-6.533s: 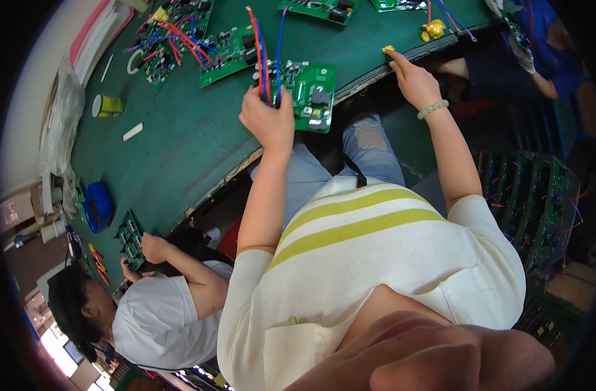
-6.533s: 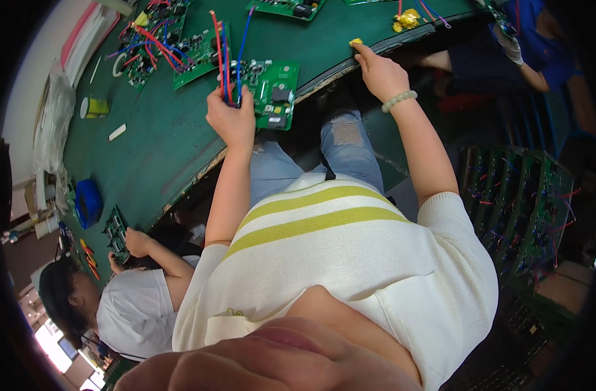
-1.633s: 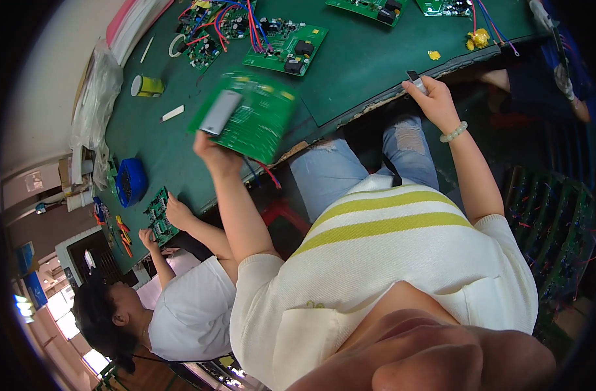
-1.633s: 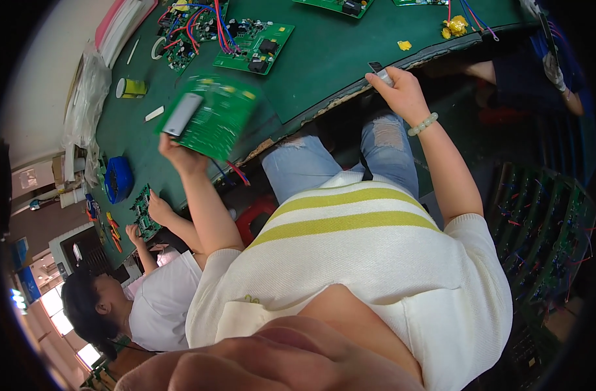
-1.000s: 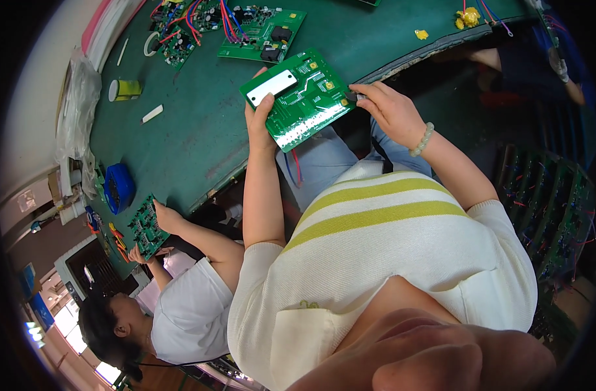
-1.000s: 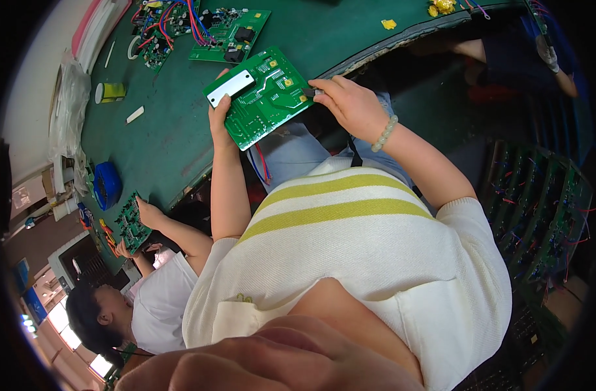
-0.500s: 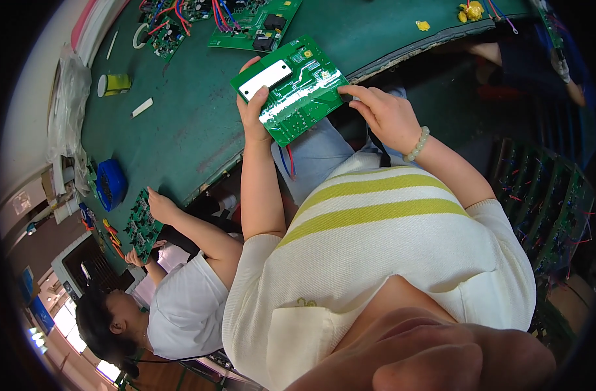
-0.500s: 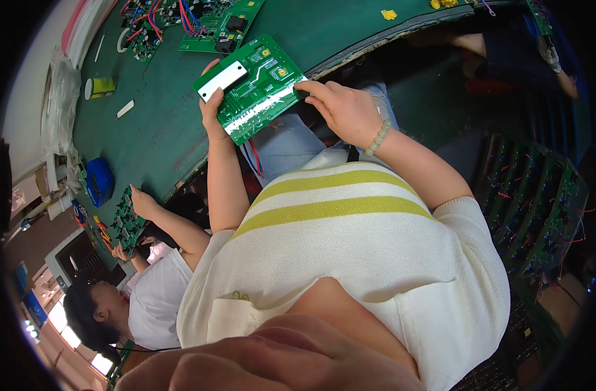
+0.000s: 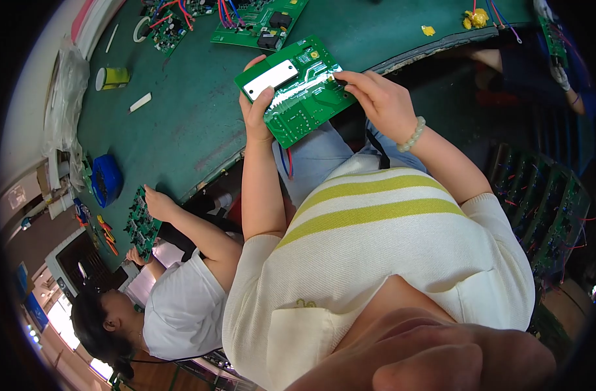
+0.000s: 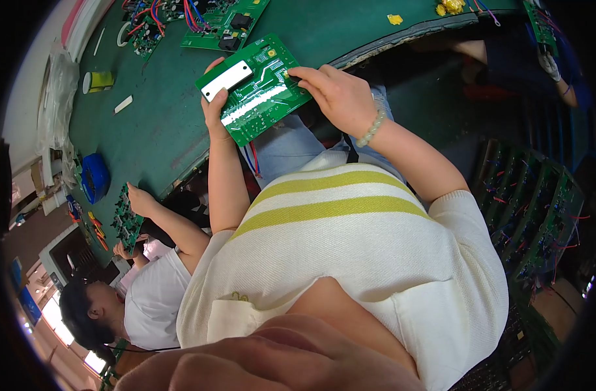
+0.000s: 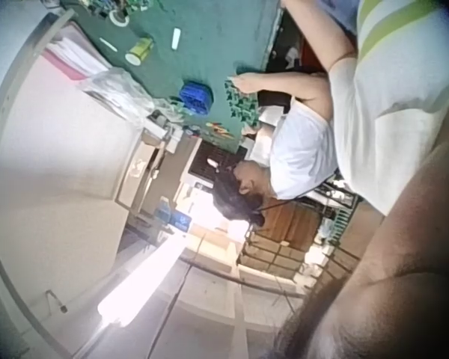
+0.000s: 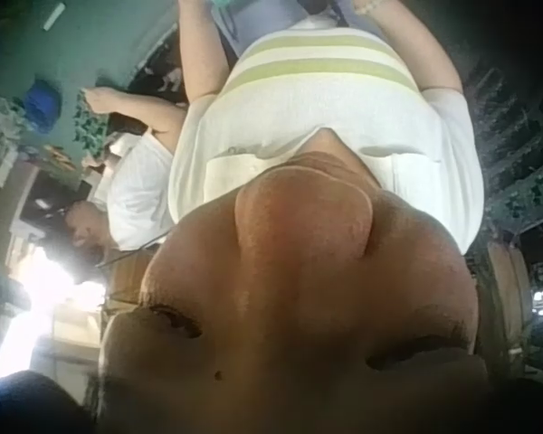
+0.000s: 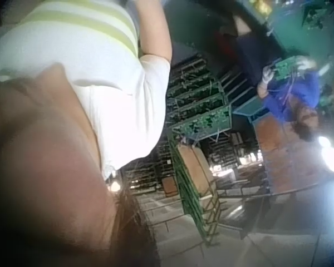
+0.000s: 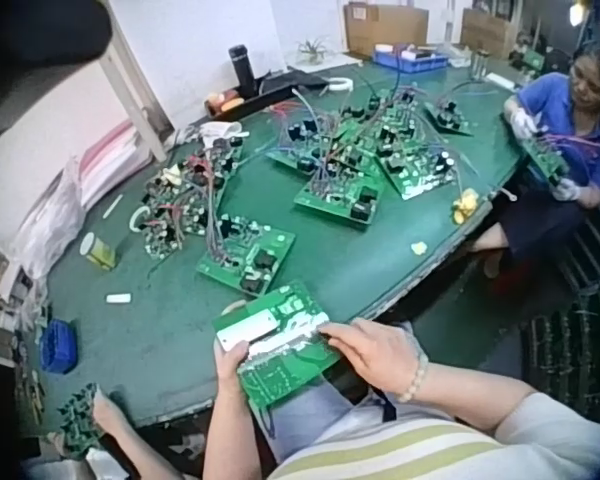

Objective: The person takes circuit boards from a rack to a workbench and applies tape to the boards by hand and with a blade.

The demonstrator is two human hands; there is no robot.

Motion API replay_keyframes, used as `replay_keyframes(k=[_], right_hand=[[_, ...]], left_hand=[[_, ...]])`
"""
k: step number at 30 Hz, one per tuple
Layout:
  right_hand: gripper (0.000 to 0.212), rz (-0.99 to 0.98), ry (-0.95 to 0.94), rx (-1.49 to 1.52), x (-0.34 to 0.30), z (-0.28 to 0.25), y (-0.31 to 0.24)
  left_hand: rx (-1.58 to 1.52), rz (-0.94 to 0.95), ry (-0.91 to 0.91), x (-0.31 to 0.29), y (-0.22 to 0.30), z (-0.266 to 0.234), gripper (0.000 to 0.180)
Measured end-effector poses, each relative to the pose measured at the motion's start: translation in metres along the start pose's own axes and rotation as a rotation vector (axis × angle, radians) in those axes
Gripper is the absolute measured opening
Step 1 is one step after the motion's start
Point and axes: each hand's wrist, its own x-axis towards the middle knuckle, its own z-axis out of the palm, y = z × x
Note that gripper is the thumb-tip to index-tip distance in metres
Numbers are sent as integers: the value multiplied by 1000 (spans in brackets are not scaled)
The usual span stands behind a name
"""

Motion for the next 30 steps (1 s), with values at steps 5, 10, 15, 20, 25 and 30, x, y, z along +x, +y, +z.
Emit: replay_keyframes(k=[5,10,15,20,25,30], right_hand=[[29,83,-182,-70,7,-9,-3],[31,30,-94,95,1,-3,1],[32,60,-110,-99,1,-2,-7],[30,50,-91,-157,-2,5,-6],[28,245,-58,273,1,13,3],[26,166,98,371,8,7,7]], left_hand=[[28,15,3,-2,-2,0,71],[6,4,13,-2,1,2,71],[45,10,-1,-1,1,-3,70],[35,11,0,-1,2,-2,69],[14,-8,-9,-1,0,-4,70],[6,1,-52,-2,0,-6,72]])
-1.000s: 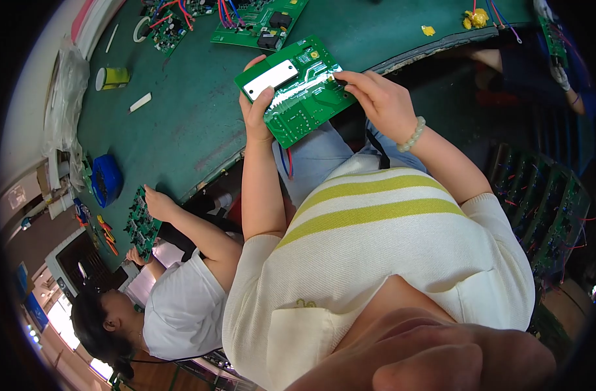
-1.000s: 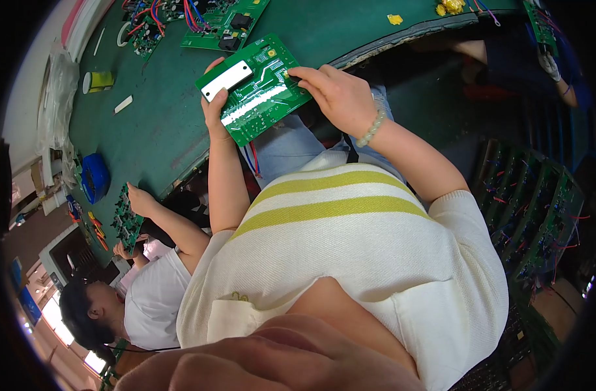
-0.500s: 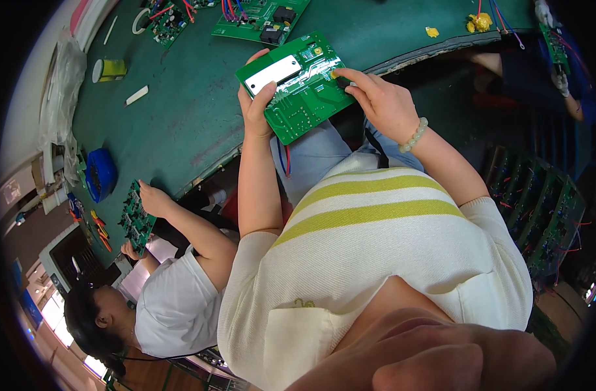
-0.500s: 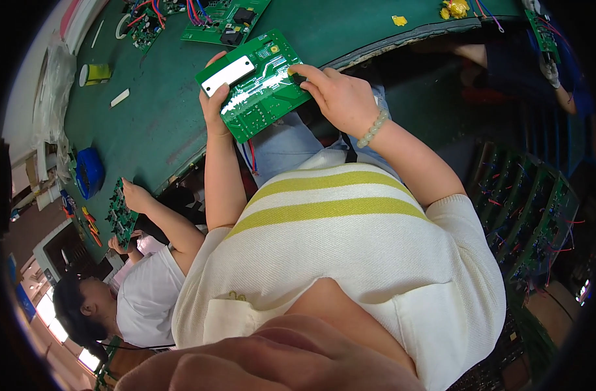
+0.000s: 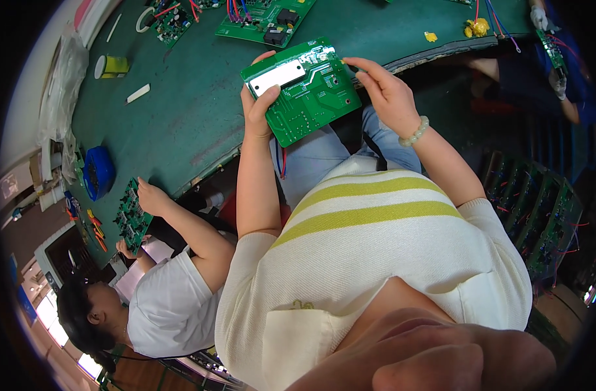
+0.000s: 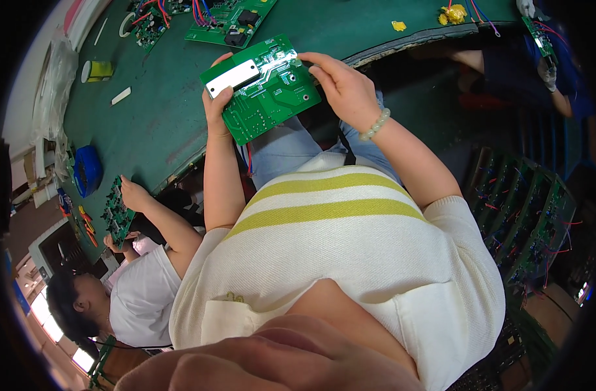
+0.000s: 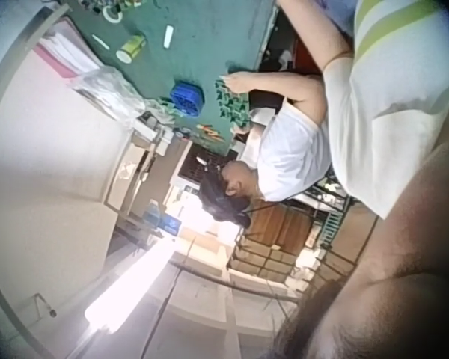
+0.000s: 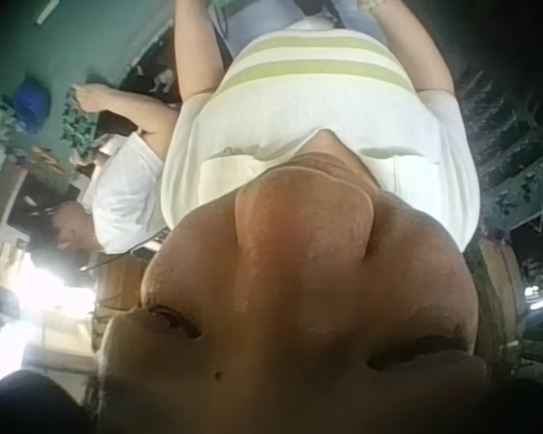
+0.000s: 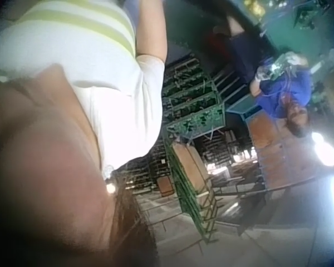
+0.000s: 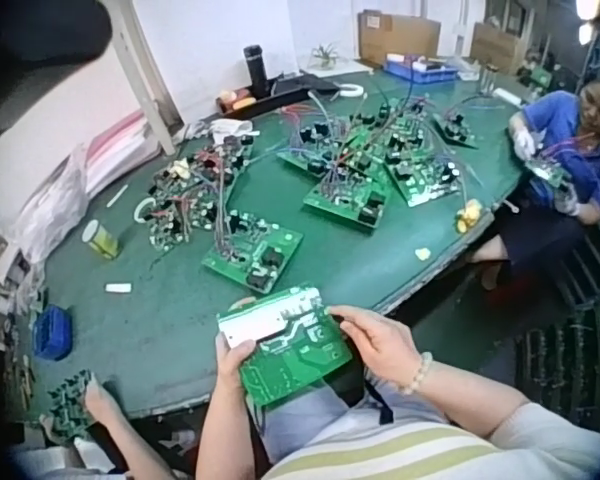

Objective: The person takes circuit boards from a rack to a workbench and applies tape to the boards by hand and with a blade.

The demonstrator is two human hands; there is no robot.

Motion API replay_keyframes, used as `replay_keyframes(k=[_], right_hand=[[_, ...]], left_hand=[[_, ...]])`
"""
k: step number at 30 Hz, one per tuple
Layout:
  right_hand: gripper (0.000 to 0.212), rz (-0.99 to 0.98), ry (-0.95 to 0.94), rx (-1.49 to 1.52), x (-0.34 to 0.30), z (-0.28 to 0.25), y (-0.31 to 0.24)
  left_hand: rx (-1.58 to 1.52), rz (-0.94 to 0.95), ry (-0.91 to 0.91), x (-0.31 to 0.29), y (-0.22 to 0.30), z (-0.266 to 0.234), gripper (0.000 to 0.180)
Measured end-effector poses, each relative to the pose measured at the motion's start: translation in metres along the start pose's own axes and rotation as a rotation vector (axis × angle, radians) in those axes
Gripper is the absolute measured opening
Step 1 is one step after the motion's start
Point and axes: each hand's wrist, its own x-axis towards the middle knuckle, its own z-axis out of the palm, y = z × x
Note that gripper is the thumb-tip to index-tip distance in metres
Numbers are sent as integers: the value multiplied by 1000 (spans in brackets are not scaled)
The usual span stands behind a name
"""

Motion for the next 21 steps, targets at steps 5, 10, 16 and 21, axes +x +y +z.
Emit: replay_keyframes(k=[5,10,16,21], right_hand=[[28,-102,-48,-475,11,5,-14],[30,-165,-76,-653,19,15,-10],[30,-98,-186,-453,26,4,-13],[28,-100,-141,-564,24,13,-13]], left_hand=[[-9,15,-17,0,-2,-1,73],[-27,-16,-18,0,0,1,72],[-16,-5,-18,-1,3,0,72],[3,-7,-21,0,4,0,73]])
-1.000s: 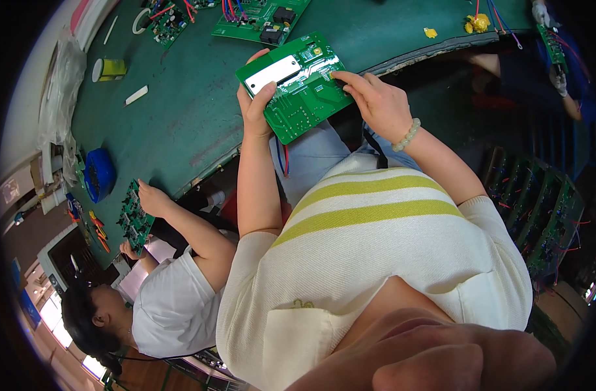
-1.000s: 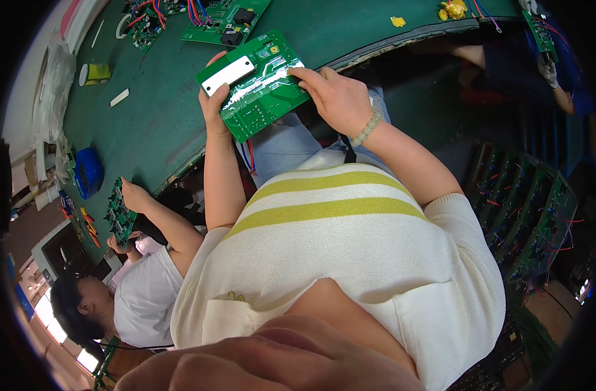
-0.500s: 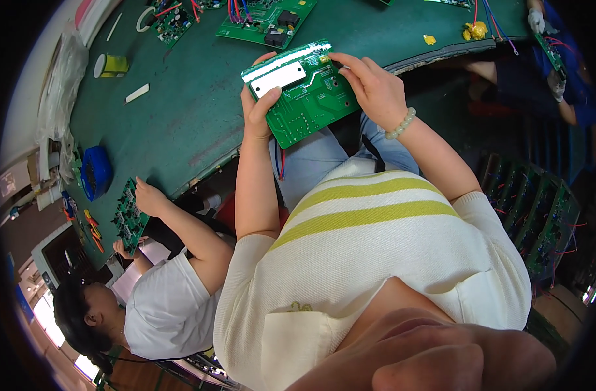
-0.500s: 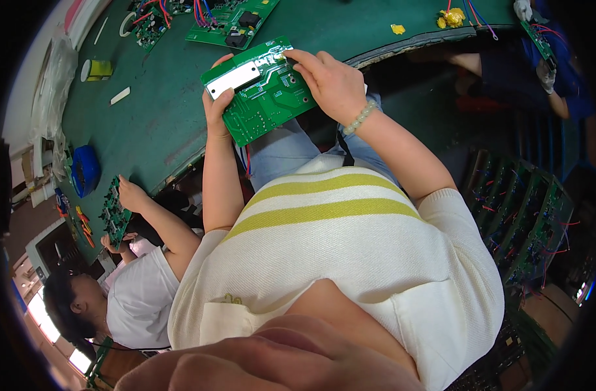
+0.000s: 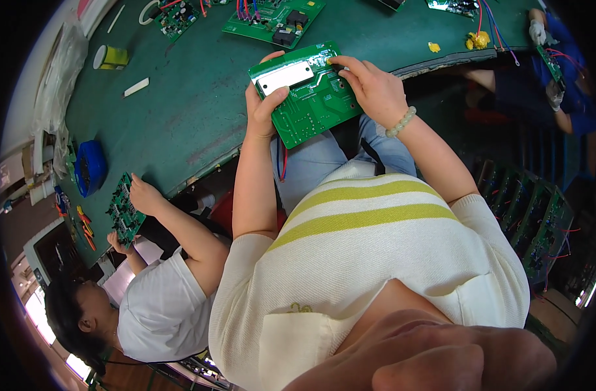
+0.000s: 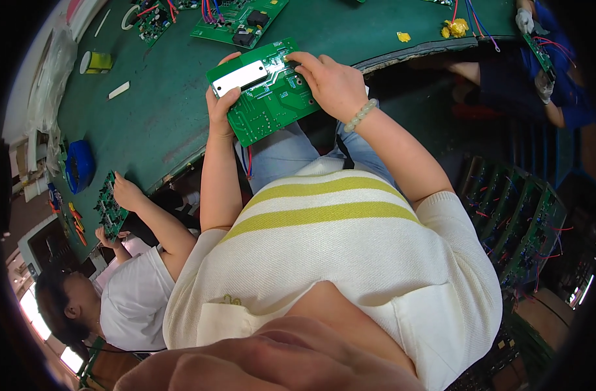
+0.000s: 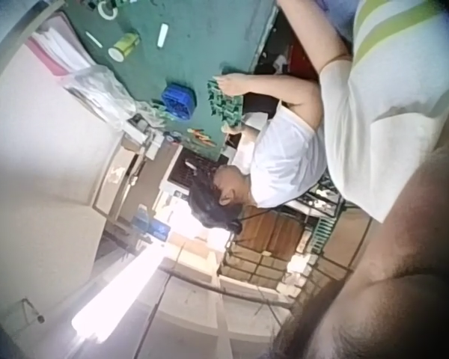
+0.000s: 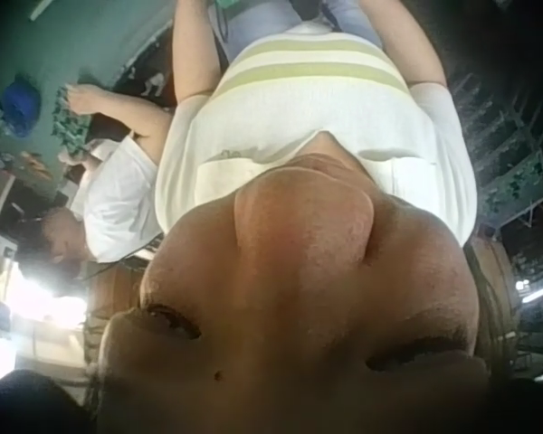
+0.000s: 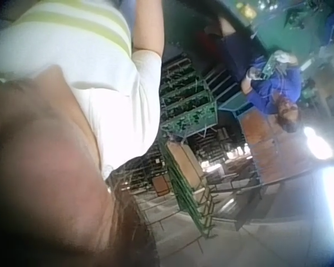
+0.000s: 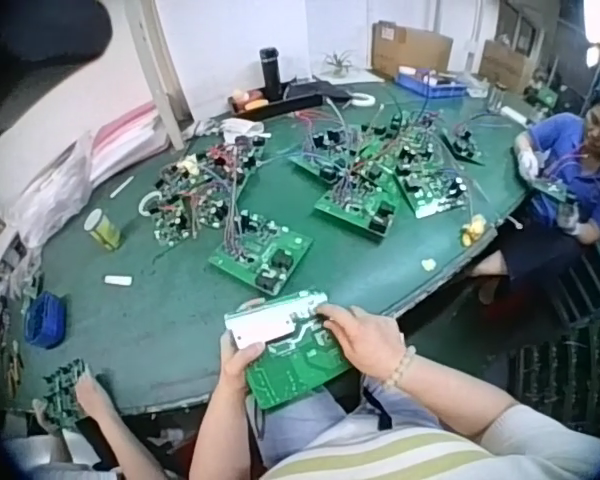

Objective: The person takes circuit boards from a rack to a workbench and applies tape to the boards by hand and with a blade.

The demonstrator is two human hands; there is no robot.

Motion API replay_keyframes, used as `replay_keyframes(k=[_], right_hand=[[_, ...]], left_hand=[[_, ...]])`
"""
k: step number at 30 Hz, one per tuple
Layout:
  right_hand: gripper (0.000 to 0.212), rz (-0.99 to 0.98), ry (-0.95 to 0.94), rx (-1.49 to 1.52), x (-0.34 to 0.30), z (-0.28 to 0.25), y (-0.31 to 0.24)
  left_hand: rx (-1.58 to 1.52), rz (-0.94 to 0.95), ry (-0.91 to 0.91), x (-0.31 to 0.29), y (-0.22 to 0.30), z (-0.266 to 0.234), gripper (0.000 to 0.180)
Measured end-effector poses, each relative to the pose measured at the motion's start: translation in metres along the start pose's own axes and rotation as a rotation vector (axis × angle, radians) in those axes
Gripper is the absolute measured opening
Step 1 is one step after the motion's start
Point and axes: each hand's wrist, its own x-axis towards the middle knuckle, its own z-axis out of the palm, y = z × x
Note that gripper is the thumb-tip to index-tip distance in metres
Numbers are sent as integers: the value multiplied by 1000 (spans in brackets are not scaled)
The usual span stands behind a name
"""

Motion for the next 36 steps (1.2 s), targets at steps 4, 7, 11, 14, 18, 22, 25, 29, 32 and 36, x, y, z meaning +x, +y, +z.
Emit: replay_keyframes(k=[4,7,11,14,18,22,25,29,32,36], right_hand=[[26,94,40,578,3,19,17],[23,148,28,814,5,0,20],[23,48,70,302,2,-1,10],[26,-8,-1,85,-1,2,9],[27,-115,55,159,-2,0,17],[28,-125,87,189,-3,6,18],[29,-102,95,27,-7,10,13],[26,-66,137,-43,-8,15,8],[24,-23,168,149,-5,22,11],[24,53,123,755,2,26,27]], left_hand=[[2,12,7,-1,-3,-1,73],[-2,-12,-6,-2,-2,-1,72],[-1,9,-19,-1,-1,0,72],[-16,-5,-7,-2,0,1,73],[-10,5,-13,-2,-4,-1,73],[-6,-5,-9,-3,-2,0,72],[-17,-14,-23,-1,0,0,71],[-15,-8,-18,0,-3,-1,70],[-16,9,-28,-1,-3,0,70],[-13,10,-40,-1,-5,1,70]])
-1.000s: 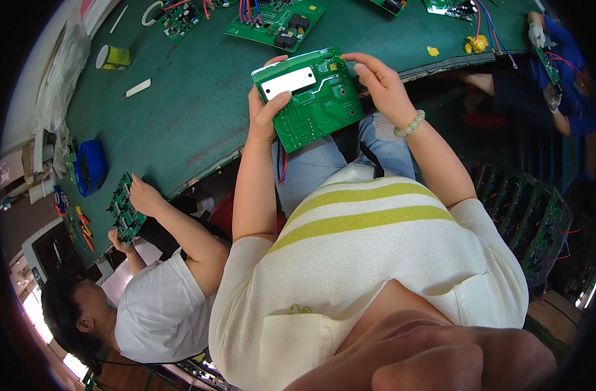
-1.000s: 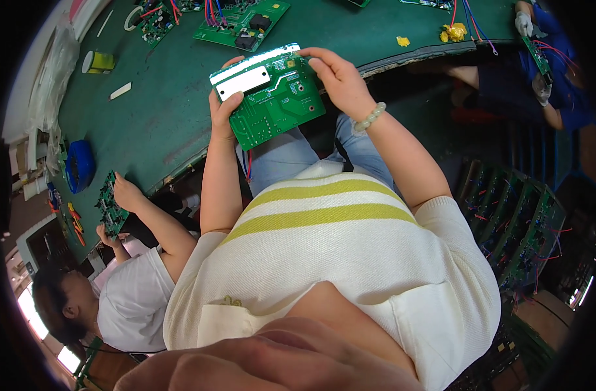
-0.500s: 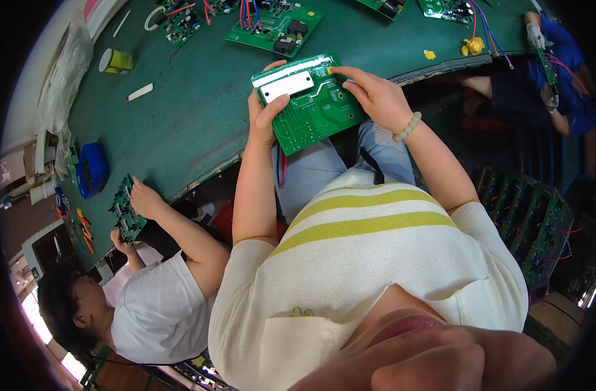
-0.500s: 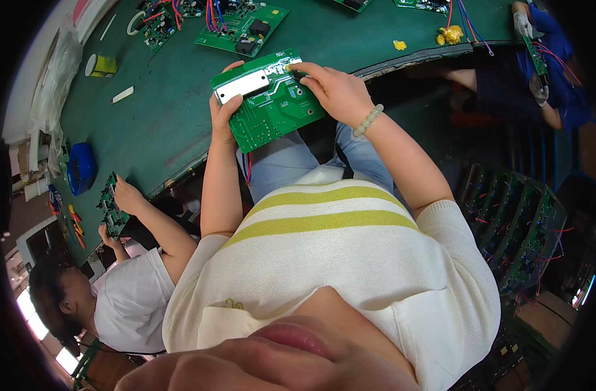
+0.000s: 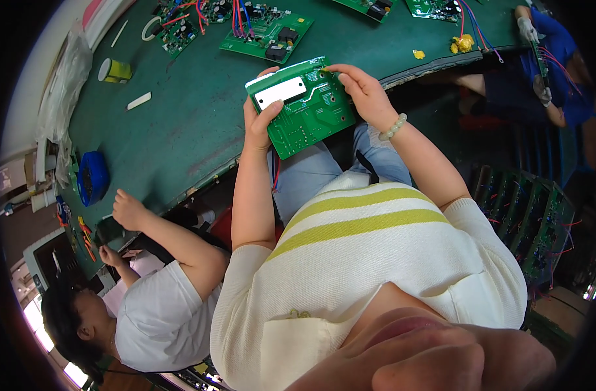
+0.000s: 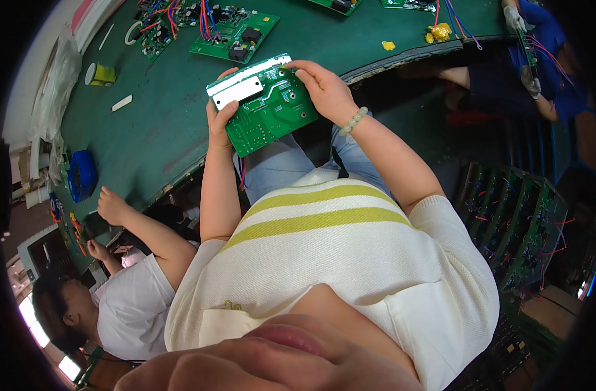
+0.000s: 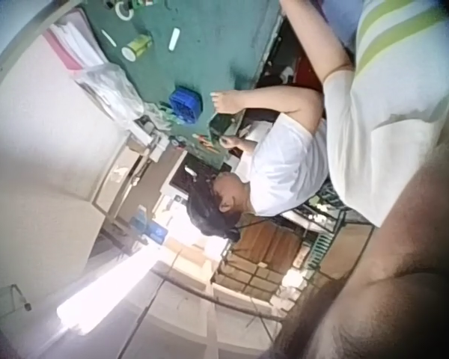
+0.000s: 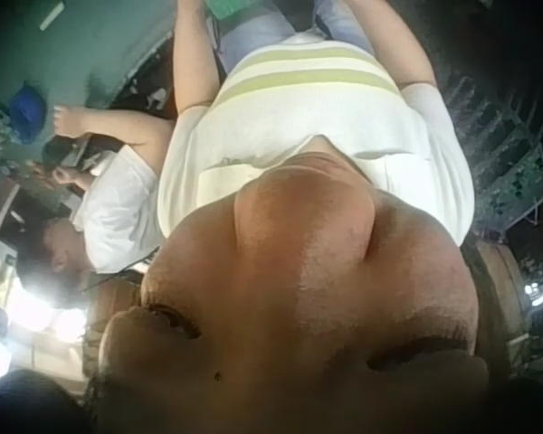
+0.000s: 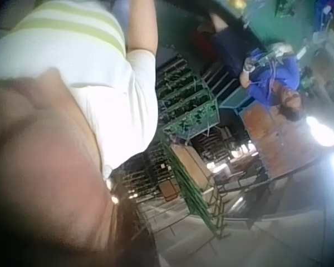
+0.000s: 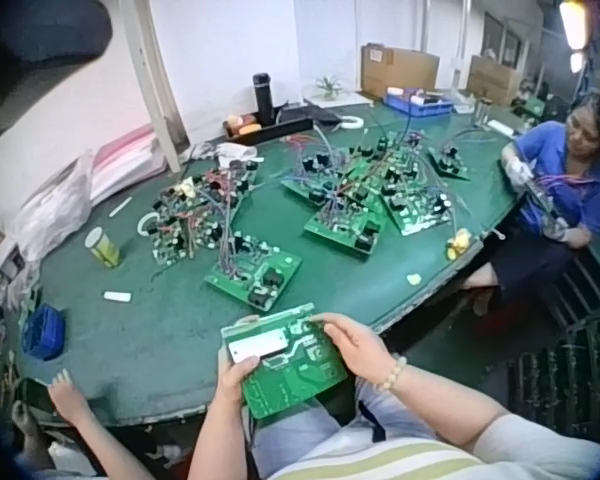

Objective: The person takes circuit boards from a rack to a workbench and applies tape to the boards by hand and with a blade.

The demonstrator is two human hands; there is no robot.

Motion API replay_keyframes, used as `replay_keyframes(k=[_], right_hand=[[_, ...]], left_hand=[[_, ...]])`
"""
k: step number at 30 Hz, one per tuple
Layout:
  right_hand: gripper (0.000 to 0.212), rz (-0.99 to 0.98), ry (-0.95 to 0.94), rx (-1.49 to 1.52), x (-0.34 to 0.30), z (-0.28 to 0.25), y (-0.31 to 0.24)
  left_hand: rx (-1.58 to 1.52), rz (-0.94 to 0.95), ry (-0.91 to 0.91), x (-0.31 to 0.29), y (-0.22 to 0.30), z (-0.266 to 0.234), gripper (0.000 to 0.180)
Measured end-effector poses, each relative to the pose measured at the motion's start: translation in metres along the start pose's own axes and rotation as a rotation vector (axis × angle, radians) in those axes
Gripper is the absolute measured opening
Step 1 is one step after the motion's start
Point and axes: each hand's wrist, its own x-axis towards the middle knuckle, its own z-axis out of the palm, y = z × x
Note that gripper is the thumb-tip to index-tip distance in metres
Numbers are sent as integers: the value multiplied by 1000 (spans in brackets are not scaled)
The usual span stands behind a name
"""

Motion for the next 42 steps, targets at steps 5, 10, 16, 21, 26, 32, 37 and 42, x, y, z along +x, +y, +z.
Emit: replay_keyframes(k=[5,10,16,21,26,32,37,42], right_hand=[[26,181,103,135,-10,-48,-7],[26,143,466,-793,-16,-116,13],[35,293,135,-1172,-15,-135,19],[49,240,-7,-914,-26,-109,-16],[93,358,-240,-851,-49,-68,-9],[99,280,-145,-880,-55,-60,17],[98,260,-152,-909,-55,-60,18],[98,260,-136,-880,-55,-58,17]], left_hand=[[-2,-5,-9,-1,0,0,73],[5,-7,9,-3,4,3,75],[2,-23,11,-1,5,5,75],[-8,-7,23,-3,2,3,74],[-17,-19,10,-2,1,2,72],[-16,-16,10,-2,3,3,71],[-26,-25,6,-3,2,2,70],[-25,-24,18,-3,2,2,69]])
